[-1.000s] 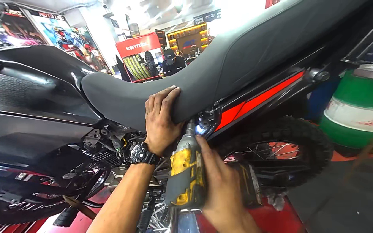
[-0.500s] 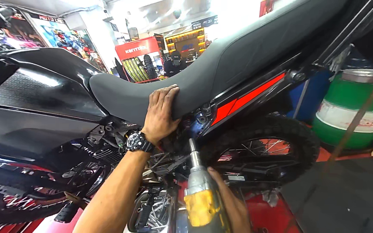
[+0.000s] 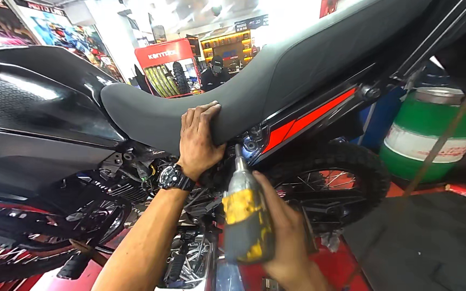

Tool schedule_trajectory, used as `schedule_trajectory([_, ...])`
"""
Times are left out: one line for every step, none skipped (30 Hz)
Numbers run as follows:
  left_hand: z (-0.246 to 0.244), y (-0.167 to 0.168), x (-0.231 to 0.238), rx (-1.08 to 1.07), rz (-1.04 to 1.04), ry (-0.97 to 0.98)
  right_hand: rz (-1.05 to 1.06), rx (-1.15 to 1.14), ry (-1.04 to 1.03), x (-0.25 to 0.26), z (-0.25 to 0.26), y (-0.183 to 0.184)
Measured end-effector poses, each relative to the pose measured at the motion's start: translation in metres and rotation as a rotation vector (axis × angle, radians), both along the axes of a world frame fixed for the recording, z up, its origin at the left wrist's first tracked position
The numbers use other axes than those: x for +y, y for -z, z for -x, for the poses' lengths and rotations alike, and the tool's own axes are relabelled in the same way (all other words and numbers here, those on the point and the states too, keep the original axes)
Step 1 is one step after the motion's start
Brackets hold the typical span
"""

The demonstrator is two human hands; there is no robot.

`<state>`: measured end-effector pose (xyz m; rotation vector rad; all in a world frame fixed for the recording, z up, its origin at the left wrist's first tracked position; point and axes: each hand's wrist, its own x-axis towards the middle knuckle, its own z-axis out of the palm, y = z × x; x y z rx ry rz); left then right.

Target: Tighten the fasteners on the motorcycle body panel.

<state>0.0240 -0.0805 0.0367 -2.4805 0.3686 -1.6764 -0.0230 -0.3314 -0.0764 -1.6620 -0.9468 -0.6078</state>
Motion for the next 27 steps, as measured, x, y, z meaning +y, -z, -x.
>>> schedule_trajectory([-0.001,-0.001,-0.001,-0.006,0.003,-0.012,0.014,-0.006,0.037,0.007,-0.005,-0.005])
schedule_trajectory([-0.001,-0.001,-0.002,-0.009,0.003,-0.021,0.023,-0.011,0.069,0.013,-0.009,-0.009])
schedule_trajectory([-0.002,-0.001,-0.002,-0.009,0.004,-0.022,0.036,-0.012,0.097,0.017,-0.012,-0.013])
schedule_trajectory([-0.002,-0.001,-0.002,-0.01,0.005,-0.016,0.05,-0.009,0.117,0.021,-0.015,-0.016])
schedule_trajectory([-0.002,0.0,-0.001,-0.013,0.004,-0.007,0.061,-0.001,0.121,0.024,-0.017,-0.018])
schedule_trajectory([-0.003,0.0,0.0,-0.017,0.0,-0.001,0.066,0.009,0.117,0.027,-0.017,-0.019])
schedule_trajectory([-0.003,-0.001,0.001,-0.021,-0.003,0.005,0.077,0.03,0.113,0.028,-0.016,-0.02])
schedule_trajectory([-0.003,0.0,0.001,-0.017,-0.002,0.007,0.081,0.06,0.11,0.03,-0.013,-0.02])
schedule_trajectory([-0.002,0.001,0.001,-0.006,0.001,0.007,0.075,0.094,0.108,0.032,-0.01,-0.019])
schedule_trajectory([-0.002,0.001,0.002,0.002,0.001,0.007,0.056,0.13,0.103,0.035,-0.007,-0.019])
schedule_trajectory([-0.002,0.0,0.002,0.003,-0.003,0.006,0.029,0.17,0.088,0.038,-0.005,-0.018])
schedule_trajectory([-0.003,0.0,0.002,-0.003,-0.008,0.005,-0.009,0.213,0.063,0.041,-0.002,-0.018])
schedule_trajectory([-0.002,0.0,0.002,-0.011,-0.013,0.008,-0.057,0.259,0.027,0.043,0.001,-0.017])
schedule_trajectory([-0.003,0.0,0.002,-0.018,-0.014,0.011,-0.111,0.299,-0.014,0.047,0.003,-0.016])
schedule_trajectory([-0.003,0.0,0.002,-0.025,-0.015,0.009,-0.164,0.331,-0.053,0.049,0.005,-0.016])
schedule_trajectory([-0.004,0.0,0.001,-0.027,-0.013,0.006,-0.209,0.358,-0.088,0.052,0.007,-0.017])
schedule_trajectory([-0.004,0.0,0.0,-0.033,-0.013,-0.005,-0.243,0.387,-0.123,0.055,0.01,-0.017])
schedule_trajectory([-0.004,0.0,-0.001,-0.039,-0.012,-0.016,-0.272,0.407,-0.147,0.058,0.012,-0.017])
schedule_trajectory([-0.005,0.0,-0.001,-0.046,-0.012,-0.025,-0.281,0.413,-0.161,0.061,0.013,-0.018])
schedule_trajectory([-0.006,0.0,-0.001,-0.056,-0.013,-0.029,-0.261,0.4,-0.154,0.062,0.013,-0.019])
schedule_trajectory([-0.007,0.001,-0.001,-0.065,-0.015,-0.032,-0.199,0.366,-0.116,0.059,0.013,-0.022])
schedule_trajectory([-0.007,0.002,-0.001,-0.072,-0.018,-0.03,-0.096,0.315,-0.051,0.053,0.012,-0.028])
schedule_trajectory([-0.007,0.002,0.0,-0.076,-0.022,-0.027,0.027,0.241,0.033,0.046,0.009,-0.036])
schedule_trajectory([-0.008,0.001,0.0,-0.079,-0.027,-0.027,0.146,0.157,0.116,0.039,0.005,-0.045])
schedule_trajectory([-0.008,0.0,0.0,-0.079,-0.03,-0.022,0.252,0.084,0.182,0.032,0.002,-0.053])
schedule_trajectory([-0.007,0.001,-0.001,-0.076,-0.029,-0.017,0.326,0.028,0.232,0.025,-0.002,-0.058])
schedule_trajectory([-0.006,0.001,-0.002,-0.072,-0.028,-0.013,0.372,-0.009,0.265,0.019,-0.006,-0.062])
